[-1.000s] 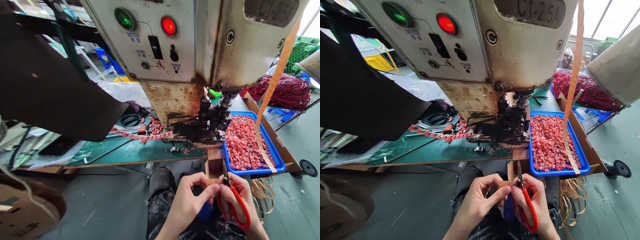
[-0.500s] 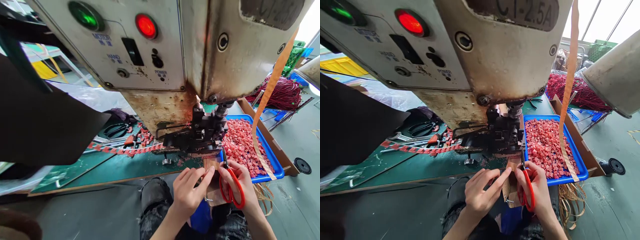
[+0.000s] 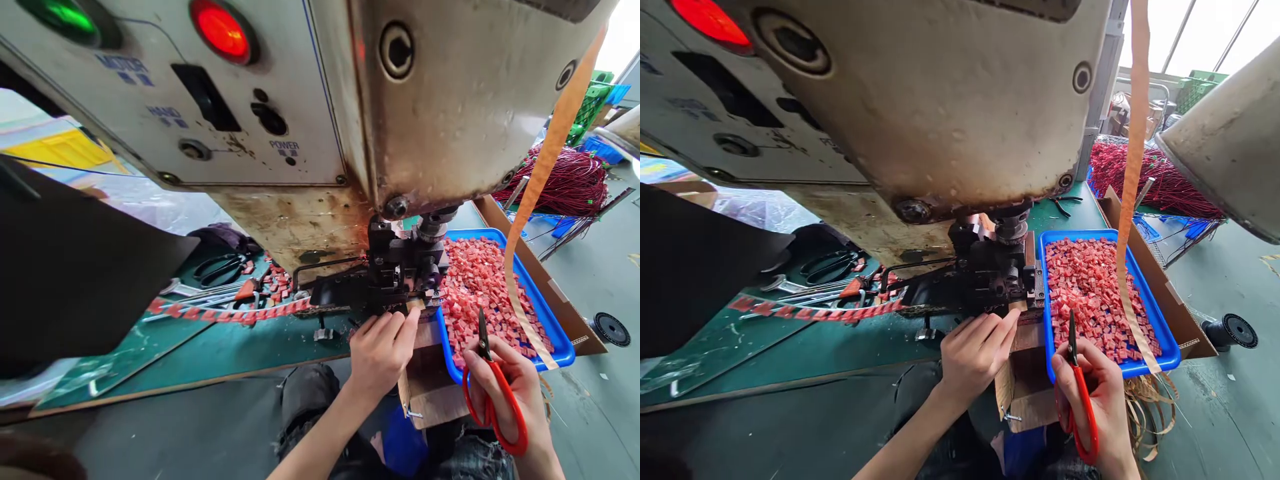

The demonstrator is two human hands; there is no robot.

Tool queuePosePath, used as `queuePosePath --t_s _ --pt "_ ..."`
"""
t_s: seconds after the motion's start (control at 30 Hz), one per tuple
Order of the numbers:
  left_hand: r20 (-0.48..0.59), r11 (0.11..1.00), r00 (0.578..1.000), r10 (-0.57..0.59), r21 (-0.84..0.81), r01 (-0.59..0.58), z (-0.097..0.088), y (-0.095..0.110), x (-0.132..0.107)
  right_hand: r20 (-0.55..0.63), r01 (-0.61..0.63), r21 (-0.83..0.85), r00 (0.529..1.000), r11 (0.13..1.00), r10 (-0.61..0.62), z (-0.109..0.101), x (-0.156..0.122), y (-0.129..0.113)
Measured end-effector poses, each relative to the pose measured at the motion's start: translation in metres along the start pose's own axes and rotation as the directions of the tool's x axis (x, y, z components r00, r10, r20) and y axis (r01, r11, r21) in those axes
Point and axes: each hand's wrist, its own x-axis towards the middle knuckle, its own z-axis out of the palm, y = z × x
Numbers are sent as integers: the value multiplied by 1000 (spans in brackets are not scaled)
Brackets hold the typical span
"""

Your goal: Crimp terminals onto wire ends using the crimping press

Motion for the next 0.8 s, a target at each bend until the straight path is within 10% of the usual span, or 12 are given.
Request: queuePosePath --t_s 0.8 --pt "23 994 995 -94 -46 95 5 -2 -10 -19 -27 -4 999 1000 27 -5 -2 13"
